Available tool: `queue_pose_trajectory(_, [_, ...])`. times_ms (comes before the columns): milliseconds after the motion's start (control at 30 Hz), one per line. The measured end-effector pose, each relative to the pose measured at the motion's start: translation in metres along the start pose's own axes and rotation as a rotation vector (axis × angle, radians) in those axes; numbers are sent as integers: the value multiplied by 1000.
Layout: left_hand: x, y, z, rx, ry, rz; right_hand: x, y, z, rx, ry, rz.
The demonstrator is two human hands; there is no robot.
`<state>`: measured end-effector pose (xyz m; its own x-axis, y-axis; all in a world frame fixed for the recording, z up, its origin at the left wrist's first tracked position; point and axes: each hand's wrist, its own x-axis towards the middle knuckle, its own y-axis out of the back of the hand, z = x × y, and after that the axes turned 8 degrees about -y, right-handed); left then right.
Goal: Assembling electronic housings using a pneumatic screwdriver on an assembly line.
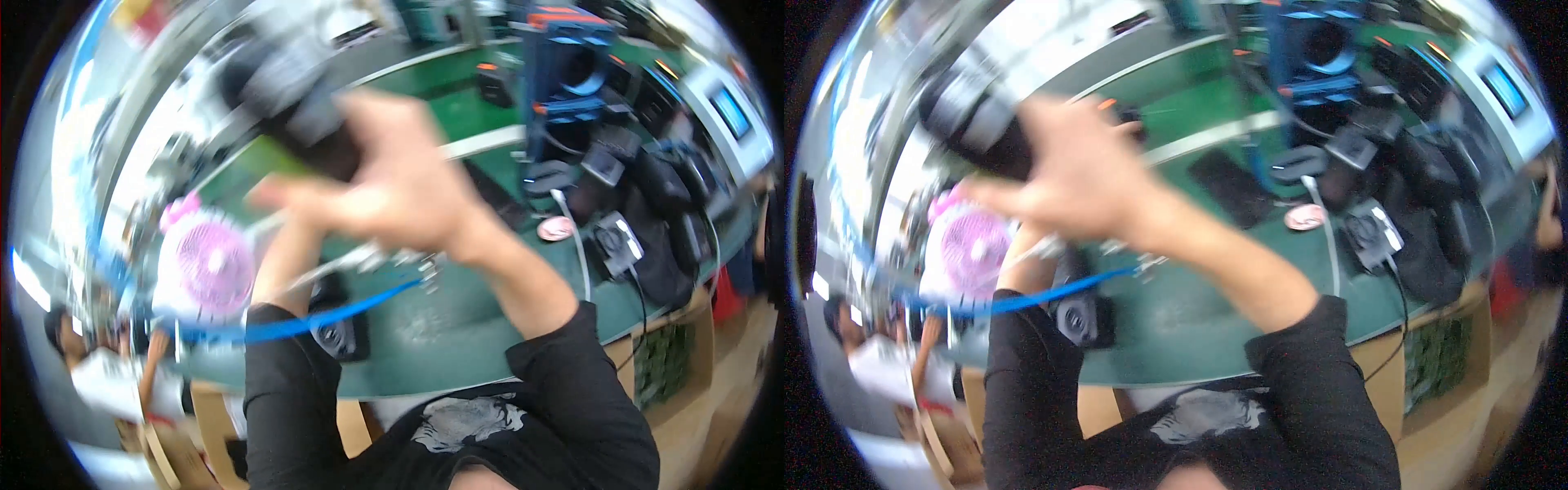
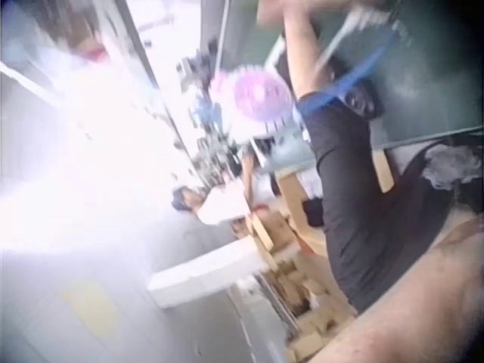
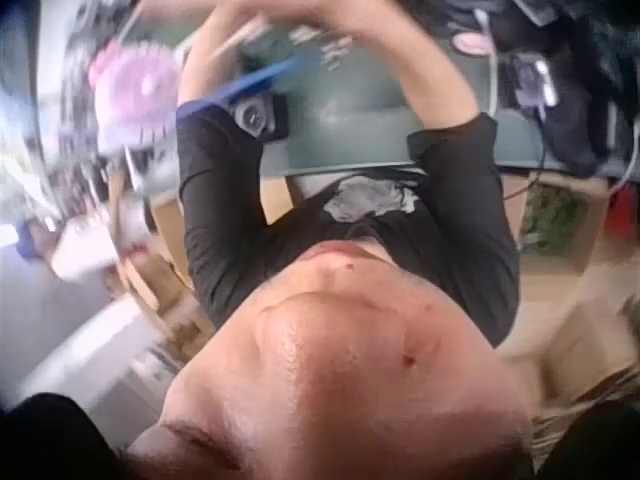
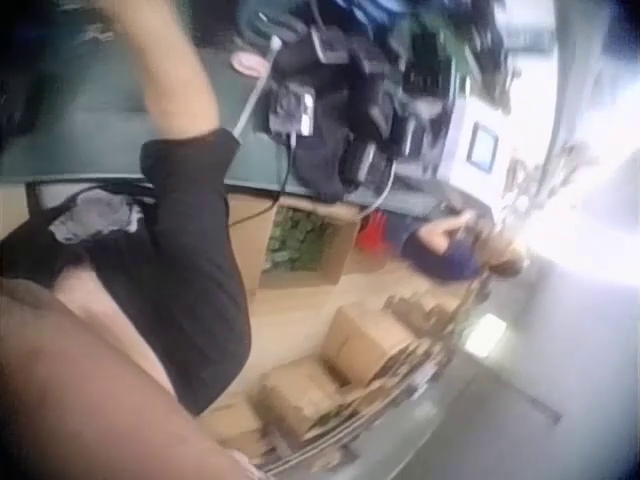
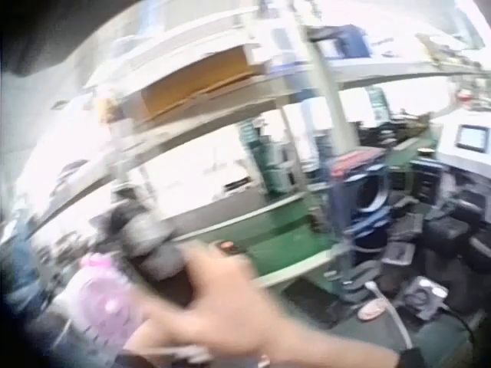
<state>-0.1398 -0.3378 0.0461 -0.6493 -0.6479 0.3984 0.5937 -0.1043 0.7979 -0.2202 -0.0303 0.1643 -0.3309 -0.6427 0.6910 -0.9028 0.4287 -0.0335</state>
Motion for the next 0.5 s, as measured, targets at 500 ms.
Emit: queue_pose_trajectory(500, [2, 10, 113, -118, -356, 121, -2, 7, -13, -60, -48, -1])
